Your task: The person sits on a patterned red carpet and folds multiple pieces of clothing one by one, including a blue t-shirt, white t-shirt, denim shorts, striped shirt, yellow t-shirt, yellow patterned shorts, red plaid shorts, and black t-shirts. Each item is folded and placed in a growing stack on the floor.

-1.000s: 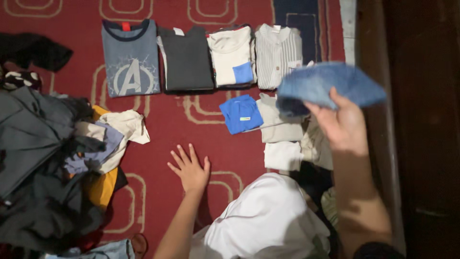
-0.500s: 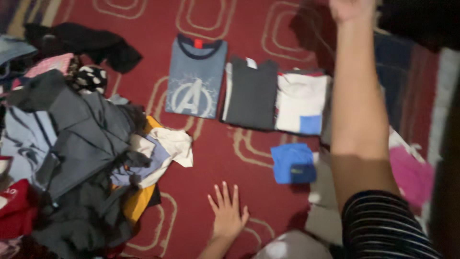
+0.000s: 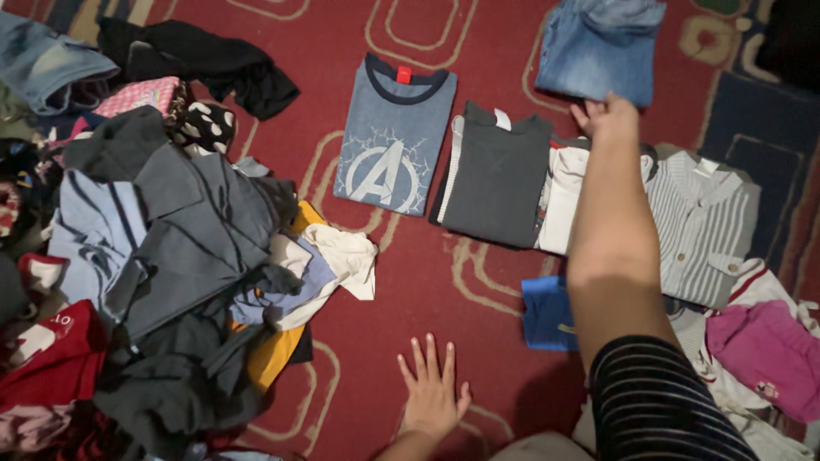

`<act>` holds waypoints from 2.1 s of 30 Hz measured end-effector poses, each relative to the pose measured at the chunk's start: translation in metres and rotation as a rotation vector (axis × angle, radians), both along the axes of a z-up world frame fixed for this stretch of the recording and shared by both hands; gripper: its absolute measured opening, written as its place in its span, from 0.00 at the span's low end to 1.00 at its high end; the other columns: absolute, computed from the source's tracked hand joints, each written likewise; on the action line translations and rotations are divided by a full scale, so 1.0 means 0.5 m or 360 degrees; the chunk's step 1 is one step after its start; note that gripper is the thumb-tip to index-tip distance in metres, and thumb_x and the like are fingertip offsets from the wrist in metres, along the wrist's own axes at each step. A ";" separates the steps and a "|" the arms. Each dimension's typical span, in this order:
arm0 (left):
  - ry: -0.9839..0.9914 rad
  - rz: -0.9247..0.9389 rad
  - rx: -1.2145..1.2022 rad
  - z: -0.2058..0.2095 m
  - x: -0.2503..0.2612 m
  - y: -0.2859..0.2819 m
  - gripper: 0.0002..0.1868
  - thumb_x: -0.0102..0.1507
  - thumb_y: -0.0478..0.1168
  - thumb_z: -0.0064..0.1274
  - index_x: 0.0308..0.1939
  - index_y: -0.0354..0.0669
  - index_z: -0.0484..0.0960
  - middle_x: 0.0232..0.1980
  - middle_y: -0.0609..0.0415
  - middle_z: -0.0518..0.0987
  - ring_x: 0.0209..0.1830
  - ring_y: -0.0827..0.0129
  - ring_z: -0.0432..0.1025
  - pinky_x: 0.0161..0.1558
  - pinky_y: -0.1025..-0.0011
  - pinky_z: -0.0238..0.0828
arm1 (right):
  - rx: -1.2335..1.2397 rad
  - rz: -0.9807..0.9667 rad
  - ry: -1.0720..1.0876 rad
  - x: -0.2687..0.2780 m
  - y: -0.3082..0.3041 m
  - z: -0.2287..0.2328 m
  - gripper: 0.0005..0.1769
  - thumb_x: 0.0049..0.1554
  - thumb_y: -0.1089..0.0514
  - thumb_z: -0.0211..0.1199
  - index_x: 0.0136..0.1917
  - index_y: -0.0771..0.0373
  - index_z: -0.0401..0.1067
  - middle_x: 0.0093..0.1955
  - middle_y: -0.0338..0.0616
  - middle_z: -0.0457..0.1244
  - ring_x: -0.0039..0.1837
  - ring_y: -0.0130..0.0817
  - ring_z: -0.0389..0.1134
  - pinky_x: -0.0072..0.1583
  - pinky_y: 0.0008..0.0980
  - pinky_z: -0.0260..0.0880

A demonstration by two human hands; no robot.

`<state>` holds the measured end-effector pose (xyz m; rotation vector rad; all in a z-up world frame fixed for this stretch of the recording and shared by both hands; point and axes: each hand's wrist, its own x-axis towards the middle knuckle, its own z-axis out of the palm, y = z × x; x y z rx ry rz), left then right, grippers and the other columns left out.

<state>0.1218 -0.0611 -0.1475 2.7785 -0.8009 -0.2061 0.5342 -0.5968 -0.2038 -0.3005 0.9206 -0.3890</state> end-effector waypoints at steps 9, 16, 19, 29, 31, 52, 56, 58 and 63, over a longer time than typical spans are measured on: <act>0.0064 0.0006 0.0018 0.027 0.011 -0.003 0.44 0.62 0.59 0.43 0.76 0.38 0.56 0.78 0.26 0.43 0.78 0.27 0.33 0.67 0.24 0.27 | -0.0101 -0.0034 -0.0121 -0.025 0.034 0.107 0.22 0.66 0.55 0.43 0.64 0.64 0.72 0.61 0.55 0.70 0.61 0.54 0.73 0.59 0.60 0.73; 0.0110 0.0057 -0.0101 0.029 0.006 0.003 0.45 0.62 0.60 0.47 0.77 0.40 0.55 0.79 0.27 0.42 0.80 0.30 0.32 0.69 0.26 0.24 | -0.1371 0.0306 -0.0564 -0.181 0.311 0.308 0.14 0.74 0.50 0.57 0.46 0.53 0.62 0.41 0.34 0.56 0.43 0.27 0.58 0.43 0.32 0.64; 0.0052 0.0030 -0.0165 0.016 0.006 0.015 0.44 0.63 0.60 0.48 0.78 0.43 0.57 0.81 0.31 0.43 0.81 0.35 0.35 0.72 0.30 0.28 | -0.1229 0.1073 -0.0772 -0.433 0.595 0.333 0.11 0.66 0.55 0.54 0.40 0.53 0.64 0.32 0.31 0.54 0.31 0.22 0.52 0.31 0.24 0.52; -0.0047 0.0431 -0.0852 0.117 0.026 0.396 0.33 0.63 0.40 0.49 0.71 0.26 0.68 0.53 0.39 0.79 0.54 0.43 0.73 0.53 0.49 0.70 | -0.0830 0.2038 -0.0016 -1.091 0.951 0.336 0.25 0.62 0.53 0.59 0.70 0.63 0.68 0.63 0.48 0.67 0.59 0.35 0.70 0.57 0.38 0.73; -0.0471 0.0727 -0.1052 0.181 0.036 0.511 0.09 0.59 0.40 0.55 0.39 0.39 0.84 0.44 0.41 0.80 0.48 0.46 0.75 0.52 0.54 0.72 | -0.0879 0.2019 0.0081 -1.117 0.967 0.330 0.25 0.62 0.53 0.59 0.70 0.64 0.70 0.62 0.50 0.67 0.57 0.35 0.69 0.55 0.38 0.71; -0.1426 0.1649 -0.1001 0.547 0.141 1.191 0.13 0.63 0.39 0.56 0.46 0.42 0.69 0.43 0.41 0.75 0.48 0.42 0.72 0.47 0.50 0.67 | -0.1663 0.2492 -0.0772 -1.043 1.404 0.510 0.18 0.60 0.57 0.60 0.62 0.63 0.74 0.56 0.42 0.70 0.57 0.29 0.71 0.56 0.30 0.72; -0.1483 0.1007 -0.1642 0.694 0.090 1.121 0.11 0.69 0.39 0.52 0.47 0.39 0.66 0.36 0.43 0.74 0.37 0.50 0.74 0.41 0.61 0.71 | -0.2092 0.2137 -0.0920 -1.010 1.427 0.598 0.21 0.61 0.58 0.63 0.67 0.63 0.70 0.60 0.43 0.67 0.59 0.28 0.69 0.58 0.29 0.71; -0.1115 0.0858 -0.1718 0.769 0.036 1.045 0.12 0.69 0.40 0.52 0.48 0.38 0.66 0.36 0.47 0.73 0.36 0.59 0.72 0.41 0.67 0.71 | -0.2129 0.1987 -0.0935 -0.985 1.455 0.647 0.29 0.59 0.59 0.66 0.73 0.62 0.64 0.65 0.46 0.65 0.56 0.33 0.68 0.51 0.35 0.71; -0.0532 0.0231 -0.2065 0.913 -0.105 0.877 0.07 0.74 0.36 0.47 0.53 0.39 0.67 0.45 0.55 0.70 0.43 0.75 0.66 0.47 0.74 0.67 | -0.2833 0.1156 -0.1594 -0.928 1.495 0.732 0.58 0.48 0.63 0.77 0.81 0.64 0.44 0.76 0.57 0.52 0.76 0.49 0.55 0.72 0.43 0.58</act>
